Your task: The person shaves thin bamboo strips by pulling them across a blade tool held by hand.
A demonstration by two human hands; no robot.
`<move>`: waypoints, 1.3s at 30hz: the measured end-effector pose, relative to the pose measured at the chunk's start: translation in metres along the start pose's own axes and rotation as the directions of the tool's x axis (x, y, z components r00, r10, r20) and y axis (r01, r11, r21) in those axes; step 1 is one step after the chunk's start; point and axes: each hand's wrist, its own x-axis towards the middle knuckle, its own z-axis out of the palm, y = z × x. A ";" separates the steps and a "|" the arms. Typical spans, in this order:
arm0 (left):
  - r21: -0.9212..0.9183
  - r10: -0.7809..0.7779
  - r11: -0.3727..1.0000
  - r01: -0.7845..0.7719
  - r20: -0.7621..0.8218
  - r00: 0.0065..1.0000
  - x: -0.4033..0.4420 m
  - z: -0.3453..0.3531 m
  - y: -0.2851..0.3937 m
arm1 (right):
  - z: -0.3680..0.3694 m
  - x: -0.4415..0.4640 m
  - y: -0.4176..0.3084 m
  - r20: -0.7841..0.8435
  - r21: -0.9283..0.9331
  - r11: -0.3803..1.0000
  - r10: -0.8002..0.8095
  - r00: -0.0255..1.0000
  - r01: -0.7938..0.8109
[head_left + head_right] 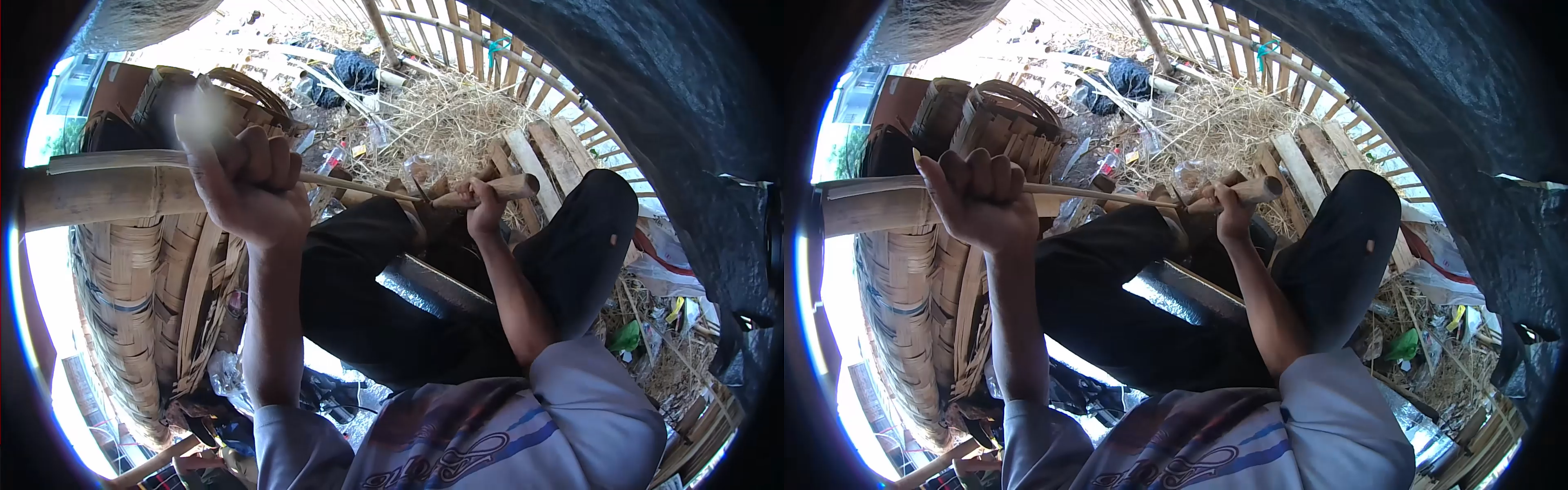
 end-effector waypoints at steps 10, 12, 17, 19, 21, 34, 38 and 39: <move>-0.009 -0.012 1.000 0.012 -0.002 1.000 -0.002 -0.007 0.003 | 0.021 0.002 -0.013 0.072 0.026 1.000 0.013 0.997 -0.015; 0.011 0.015 1.000 -0.015 0.017 1.000 -0.003 -0.008 0.003 | 0.022 -0.008 -0.009 0.067 -0.028 1.000 0.012 0.998 -0.011; 0.008 0.035 0.999 -0.035 0.003 0.999 -0.002 -0.008 0.003 | 0.003 0.005 0.011 0.033 -0.295 0.955 0.019 0.999 -0.009; -0.013 0.031 0.999 -0.031 0.006 1.000 -0.002 -0.010 0.003 | 0.005 0.007 0.003 -0.011 -0.141 0.990 0.018 1.000 -0.020; -0.014 0.026 1.000 -0.026 0.009 1.000 -0.001 -0.009 0.003 | 0.010 0.005 -0.002 0.024 -0.078 0.997 0.014 1.000 -0.012; -0.025 0.012 1.000 -0.013 -0.009 1.000 -0.003 -0.008 0.004 | 0.018 -0.005 -0.002 -0.038 -0.216 0.975 0.047 0.998 -0.055; 0.014 0.053 0.998 -0.054 0.062 0.997 0.000 -0.001 0.002 | -0.011 -0.002 0.024 -0.049 -0.422 0.900 0.101 0.994 -0.112; 0.019 0.046 0.999 -0.047 0.047 0.998 0.000 -0.001 0.002 | -0.014 0.002 0.025 -0.030 -0.345 0.936 0.062 0.998 -0.068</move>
